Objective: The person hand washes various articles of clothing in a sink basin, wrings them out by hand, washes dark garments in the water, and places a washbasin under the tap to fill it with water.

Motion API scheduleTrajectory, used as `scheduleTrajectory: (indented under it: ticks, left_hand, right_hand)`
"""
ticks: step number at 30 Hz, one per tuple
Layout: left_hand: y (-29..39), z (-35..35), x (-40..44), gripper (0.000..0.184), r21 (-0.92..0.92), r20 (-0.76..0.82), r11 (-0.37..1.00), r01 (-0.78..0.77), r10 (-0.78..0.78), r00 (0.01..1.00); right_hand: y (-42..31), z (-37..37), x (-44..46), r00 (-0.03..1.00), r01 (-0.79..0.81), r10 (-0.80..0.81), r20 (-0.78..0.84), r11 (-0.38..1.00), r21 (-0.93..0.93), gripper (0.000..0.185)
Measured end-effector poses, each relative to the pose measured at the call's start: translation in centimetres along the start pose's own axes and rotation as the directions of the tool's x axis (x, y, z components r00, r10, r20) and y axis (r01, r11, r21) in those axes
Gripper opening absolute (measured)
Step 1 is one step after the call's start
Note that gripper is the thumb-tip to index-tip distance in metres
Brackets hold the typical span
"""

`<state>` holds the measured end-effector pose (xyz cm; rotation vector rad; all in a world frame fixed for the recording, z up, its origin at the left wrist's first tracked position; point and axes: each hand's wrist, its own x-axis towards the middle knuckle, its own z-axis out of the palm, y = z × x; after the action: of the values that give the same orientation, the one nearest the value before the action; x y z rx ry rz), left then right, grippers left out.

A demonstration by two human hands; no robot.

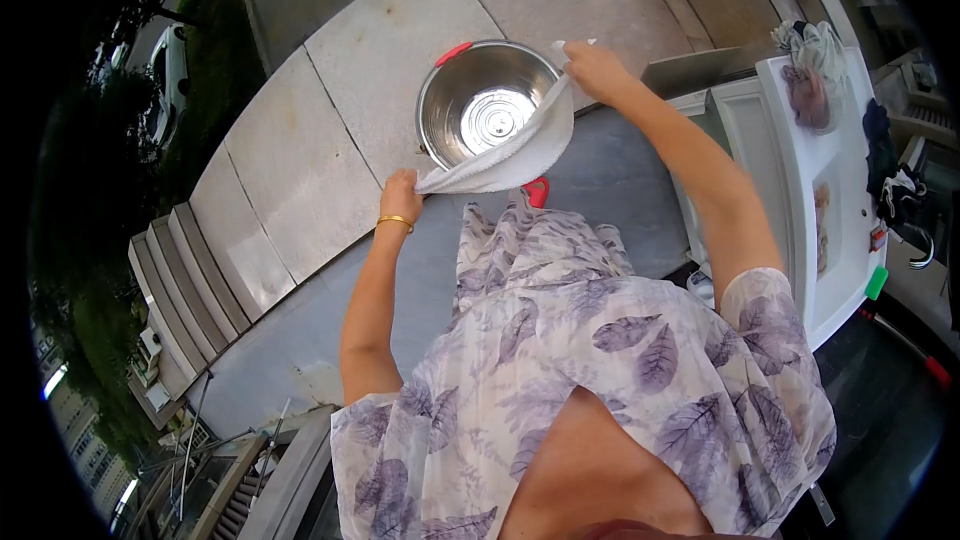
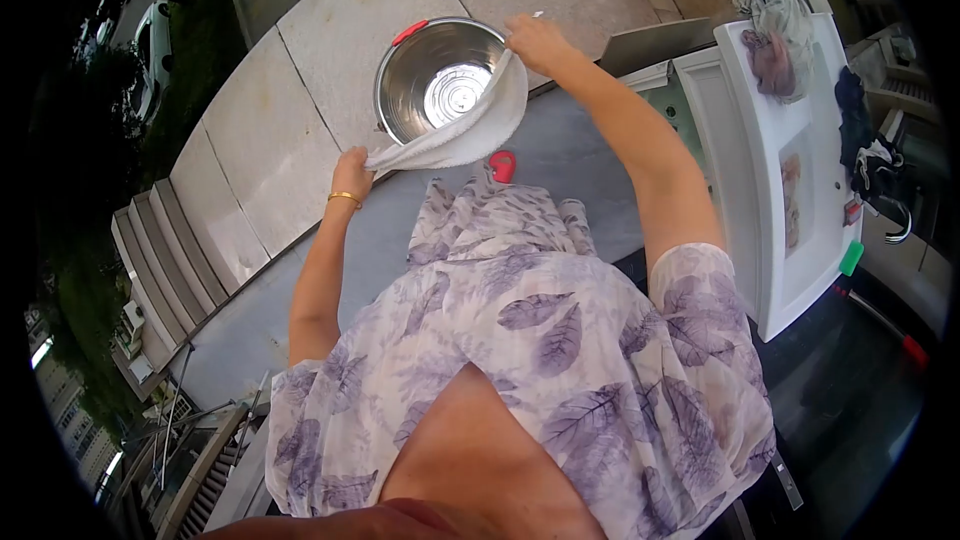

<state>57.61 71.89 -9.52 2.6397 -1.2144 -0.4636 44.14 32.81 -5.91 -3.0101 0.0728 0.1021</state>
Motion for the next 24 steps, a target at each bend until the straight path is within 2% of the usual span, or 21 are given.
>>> scheduleTrajectory:
  ticks: [2, 5, 8, 10, 11, 13, 14, 16, 17, 18, 19, 20, 21, 22, 24]
  left_hand:
    - [0.2, -0.2, 1.8, 0.012, 0.010, -0.005, 1.000, -0.007, 0.007, 1.000]
    - [0.2, -0.1, 5.3, 0.012, 0.007, -0.022, 1.000, -0.016, 0.016, 1.000]
    - [0.0, 0.4, 8.3, 0.018, -0.027, -0.060, 0.999, -0.026, 0.024, 0.998]
    - [-0.3, 1.3, 9.8, 0.025, -0.102, -0.116, 0.993, -0.066, 0.054, 0.992]
    - [-0.6, 2.2, 10.3, 0.030, -0.020, -0.159, 0.997, -0.076, 0.072, 0.985]
    - [-1.9, 4.8, 11.3, 0.039, 0.137, -0.243, 0.986, -0.093, 0.124, 0.962]
    - [-2.1, 5.4, 11.8, 0.041, 0.059, -0.141, 0.995, -0.082, 0.090, 0.986]
    - [-2.6, 6.5, 12.7, 0.046, -0.074, 0.088, 0.997, -0.039, 0.045, 0.995]
    - [-3.8, 8.3, 13.0, 0.042, -0.076, 0.100, 0.990, -0.116, 0.123, 0.987]
    - [-2.9, 8.1, 12.4, 0.041, -0.112, 0.183, 0.992, -0.051, 0.071, 0.981]
    - [-1.8, 7.8, 11.6, 0.040, -0.137, 0.259, 0.990, 0.018, 0.018, 0.966]
    - [-1.7, 8.0, 11.4, 0.039, -0.101, 0.311, 0.995, 0.007, 0.025, 0.950]
    - [-2.0, 8.5, 11.1, 0.038, -0.062, 0.362, 0.998, -0.003, 0.026, 0.932]
    - [-2.1, 8.6, 11.0, 0.038, 0.006, 0.396, 1.000, -0.027, 0.022, 0.918]
    - [-1.7, 8.9, 11.4, 0.038, 0.067, 0.432, 0.995, -0.069, 0.034, 0.901]
  right_hand:
    - [-2.3, -0.3, 1.8, 0.997, 0.054, -0.051, -0.051, 0.997, 0.048, 0.012]
    - [-4.2, 0.7, 3.2, 0.944, 0.155, -0.105, -0.314, 0.978, 0.140, 0.016]
    - [-5.4, -1.1, 1.8, 0.888, 0.162, -0.046, -0.458, 0.963, 0.218, 0.019]
    - [-4.6, -2.1, -1.7, 0.926, 0.036, 0.087, -0.367, 0.949, 0.315, 0.019]
    - [-3.8, -2.3, -4.2, 0.935, -0.035, 0.158, -0.317, 0.932, 0.360, 0.019]
    - [-1.1, 0.0, -10.8, 0.909, -0.267, 0.341, -0.239, 0.918, 0.294, 0.021]
    - [-0.1, 0.6, -15.2, 0.867, -0.401, 0.471, -0.162, 0.853, 0.334, 0.023]
    - [1.0, 3.6, -25.6, 0.640, -0.749, 0.763, 0.090, 0.593, 0.295, 0.028]
    - [0.1, 4.2, -30.7, 0.456, -0.874, 0.878, 0.143, 0.413, 0.256, 0.030]
    - [-0.4, 7.5, -37.4, 0.363, -0.896, 0.925, 0.114, 0.312, 0.316, 0.029]
    - [-3.1, 8.0, -42.6, 0.160, -0.948, 0.975, 0.153, 0.109, 0.300, 0.027]
    - [-6.2, 10.2, -47.9, -0.017, -0.957, 0.988, 0.151, -0.060, 0.285, 0.023]
    - [-10.1, 11.1, -52.0, -0.252, -0.863, 0.914, 0.319, -0.362, 0.354, 0.018]
    - [-15.1, 9.0, -52.6, -0.468, -0.587, 0.738, 0.485, -0.670, 0.454, 0.014]
    - [-23.8, 10.7, -57.3, -0.582, -0.467, 0.577, 0.574, -0.814, 0.345, 0.014]
